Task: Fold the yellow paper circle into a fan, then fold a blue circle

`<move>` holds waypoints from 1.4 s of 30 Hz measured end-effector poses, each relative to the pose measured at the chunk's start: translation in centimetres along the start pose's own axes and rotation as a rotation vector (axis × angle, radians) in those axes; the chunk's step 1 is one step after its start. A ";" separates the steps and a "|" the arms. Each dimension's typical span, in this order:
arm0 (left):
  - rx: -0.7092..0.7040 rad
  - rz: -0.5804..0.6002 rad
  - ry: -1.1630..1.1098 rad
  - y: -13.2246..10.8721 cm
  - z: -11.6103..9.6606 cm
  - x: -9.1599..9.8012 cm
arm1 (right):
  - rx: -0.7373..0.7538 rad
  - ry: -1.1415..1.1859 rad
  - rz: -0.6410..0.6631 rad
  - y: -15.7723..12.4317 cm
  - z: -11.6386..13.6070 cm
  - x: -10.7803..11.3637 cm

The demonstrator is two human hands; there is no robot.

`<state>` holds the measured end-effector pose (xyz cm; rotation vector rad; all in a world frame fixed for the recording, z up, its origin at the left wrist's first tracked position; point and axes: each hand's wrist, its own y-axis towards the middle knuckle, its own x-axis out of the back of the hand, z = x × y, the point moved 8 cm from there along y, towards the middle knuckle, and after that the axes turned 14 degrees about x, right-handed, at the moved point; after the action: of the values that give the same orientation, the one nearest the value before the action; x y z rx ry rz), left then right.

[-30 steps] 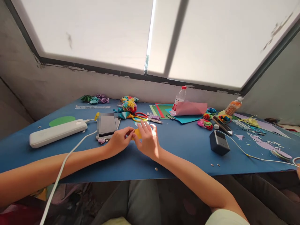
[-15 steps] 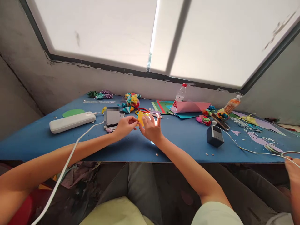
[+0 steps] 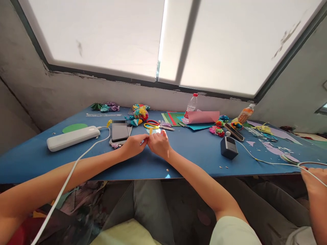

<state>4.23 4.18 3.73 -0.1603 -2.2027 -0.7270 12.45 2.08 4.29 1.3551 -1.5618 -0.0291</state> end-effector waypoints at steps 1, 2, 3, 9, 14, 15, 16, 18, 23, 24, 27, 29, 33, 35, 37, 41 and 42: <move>-0.012 0.013 0.007 0.0 -0.1 0.0 | -0.010 0.024 -0.005 0.0 -0.1 0.0; -0.023 0.026 0.011 -0.1 -0.2 -0.1 | -0.014 0.049 -0.009 -0.1 -0.3 0.0; -0.032 0.038 0.013 -0.1 -0.2 -0.1 | -0.014 0.073 -0.011 -0.1 -0.3 -0.1; -0.005 0.050 -0.041 0.2 0.0 -0.2 | -0.011 0.082 -0.043 0.0 -0.3 -0.2; 0.095 0.058 -0.168 0.6 0.9 -0.1 | -0.008 0.124 -0.002 0.0 0.1 -0.5; 0.119 0.066 -0.198 0.6 1.0 -0.1 | 0.004 0.159 -0.001 0.0 0.1 -0.6; 0.146 0.074 -0.232 0.7 1.2 -0.1 | 0.014 0.196 -0.004 -0.1 0.1 -0.6; 0.210 0.098 -0.312 0.9 1.7 -0.2 | 0.011 0.265 -0.023 -0.2 -0.2 -0.6; 0.402 0.212 -0.558 1.4 2.8 -1.0 | -0.085 0.403 -0.127 -0.7 -2.1 -0.6; 0.433 0.235 -0.603 1.4 2.9 -1.1 | -0.108 0.425 -0.160 -0.7 -2.5 -0.5; 0.502 0.278 -0.705 1.3 3.1 -1.2 | -0.155 0.481 -0.239 -0.9 -3.3 -0.5; 0.536 0.294 -0.742 1.2 3.2 -1.3 | -0.165 0.513 -0.241 -0.9 -3.4 -0.8; 0.605 0.317 -0.776 1.0 3.9 -1.4 | -0.186 0.556 -0.186 -0.9 -3.3 -1.8; 0.631 0.332 -0.802 0.8 4.1 -1.5 | -0.200 0.578 -0.181 -1.0 -3.2 -2.1; 0.657 0.348 -0.835 0.7 4.2 -1.7 | -0.213 0.590 -0.190 -1.2 -3.2 -2.3; 0.698 0.373 -0.921 0.8 4.5 -2.1 | -0.244 0.596 -0.208 -1.2 -3.3 -2.5; 0.700 0.380 -0.947 0.8 4.5 -2.2 | -0.249 0.591 -0.216 -1.2 -3.4 -2.4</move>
<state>3.06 7.61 0.12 -0.6363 -3.0208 0.4692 15.26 5.31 3.65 1.1870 -0.8845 0.0404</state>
